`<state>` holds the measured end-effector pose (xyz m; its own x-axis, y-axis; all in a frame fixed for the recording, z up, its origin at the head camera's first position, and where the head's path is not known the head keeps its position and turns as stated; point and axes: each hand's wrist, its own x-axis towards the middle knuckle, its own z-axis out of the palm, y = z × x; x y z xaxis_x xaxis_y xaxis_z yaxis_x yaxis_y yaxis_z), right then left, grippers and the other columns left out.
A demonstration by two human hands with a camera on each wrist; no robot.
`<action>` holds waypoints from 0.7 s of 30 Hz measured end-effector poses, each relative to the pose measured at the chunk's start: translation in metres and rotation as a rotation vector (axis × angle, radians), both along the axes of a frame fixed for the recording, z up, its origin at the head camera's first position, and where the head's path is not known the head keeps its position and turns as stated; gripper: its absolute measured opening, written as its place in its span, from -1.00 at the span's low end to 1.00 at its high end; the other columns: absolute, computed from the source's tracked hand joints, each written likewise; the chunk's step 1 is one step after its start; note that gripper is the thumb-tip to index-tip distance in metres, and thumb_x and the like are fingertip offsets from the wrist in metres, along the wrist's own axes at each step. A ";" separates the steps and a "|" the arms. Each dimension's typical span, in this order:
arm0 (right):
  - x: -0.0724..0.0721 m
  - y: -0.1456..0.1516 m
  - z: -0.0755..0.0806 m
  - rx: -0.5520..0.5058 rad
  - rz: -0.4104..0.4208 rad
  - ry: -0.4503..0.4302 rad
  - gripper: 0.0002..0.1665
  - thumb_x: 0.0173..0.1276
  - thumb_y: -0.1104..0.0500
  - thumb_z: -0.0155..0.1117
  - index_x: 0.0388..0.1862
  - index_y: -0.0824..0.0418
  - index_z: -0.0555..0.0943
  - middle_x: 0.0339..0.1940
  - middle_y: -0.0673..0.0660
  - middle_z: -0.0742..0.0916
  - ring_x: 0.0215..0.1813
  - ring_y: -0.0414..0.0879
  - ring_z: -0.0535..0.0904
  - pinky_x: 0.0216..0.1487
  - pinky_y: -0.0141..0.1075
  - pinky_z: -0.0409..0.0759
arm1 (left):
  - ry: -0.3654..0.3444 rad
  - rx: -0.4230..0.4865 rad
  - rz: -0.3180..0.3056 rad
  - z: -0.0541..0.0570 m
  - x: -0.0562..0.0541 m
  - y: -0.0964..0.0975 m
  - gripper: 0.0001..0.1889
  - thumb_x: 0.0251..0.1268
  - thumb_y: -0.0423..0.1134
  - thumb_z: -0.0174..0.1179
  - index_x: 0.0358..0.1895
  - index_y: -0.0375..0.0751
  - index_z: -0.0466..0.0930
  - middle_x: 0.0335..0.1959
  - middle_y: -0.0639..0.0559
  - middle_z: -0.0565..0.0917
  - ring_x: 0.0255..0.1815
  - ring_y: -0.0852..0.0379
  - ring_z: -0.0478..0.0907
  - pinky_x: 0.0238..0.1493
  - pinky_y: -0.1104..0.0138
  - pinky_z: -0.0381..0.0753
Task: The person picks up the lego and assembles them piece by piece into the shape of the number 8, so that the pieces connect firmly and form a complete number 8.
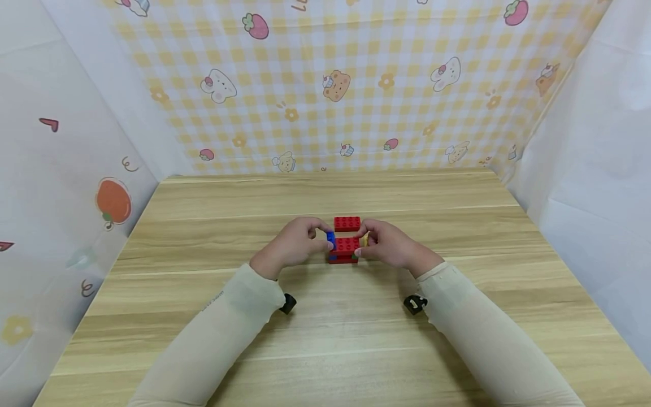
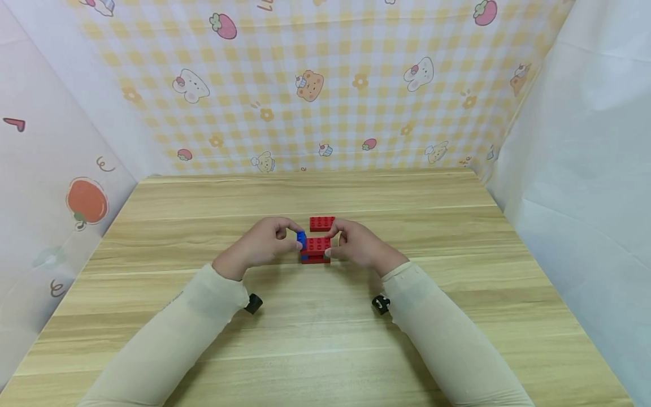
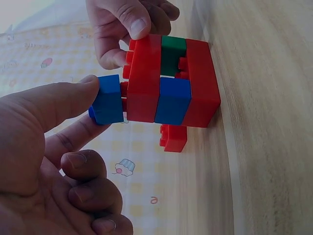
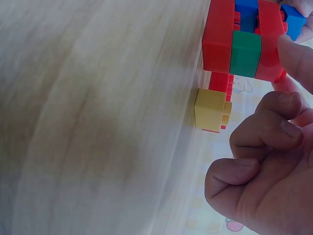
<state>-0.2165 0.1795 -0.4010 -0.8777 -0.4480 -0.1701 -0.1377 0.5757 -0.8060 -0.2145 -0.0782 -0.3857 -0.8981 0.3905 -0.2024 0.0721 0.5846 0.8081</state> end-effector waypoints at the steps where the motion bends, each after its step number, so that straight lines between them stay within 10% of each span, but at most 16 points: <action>1: 0.000 0.000 0.000 0.000 -0.001 -0.001 -0.72 0.42 0.22 0.48 -0.02 0.17 0.55 -0.56 0.04 0.48 -0.51 -0.11 0.35 -0.46 -0.32 0.34 | -0.001 0.001 0.001 0.001 0.000 0.000 -0.66 0.40 -0.12 0.40 0.17 -0.05 0.72 -0.55 0.08 0.27 -0.59 0.12 0.19 -0.48 0.29 0.23; 21: 0.000 0.000 0.000 0.006 -0.003 -0.006 -0.72 0.43 0.20 0.47 -0.02 0.16 0.55 -0.57 0.01 0.47 -0.52 -0.11 0.34 -0.47 -0.32 0.33 | 0.020 -0.001 0.001 -0.003 0.004 0.005 -0.67 0.46 -0.10 0.37 0.21 -0.04 0.70 -0.56 0.09 0.23 -0.61 0.13 0.16 -0.49 0.29 0.23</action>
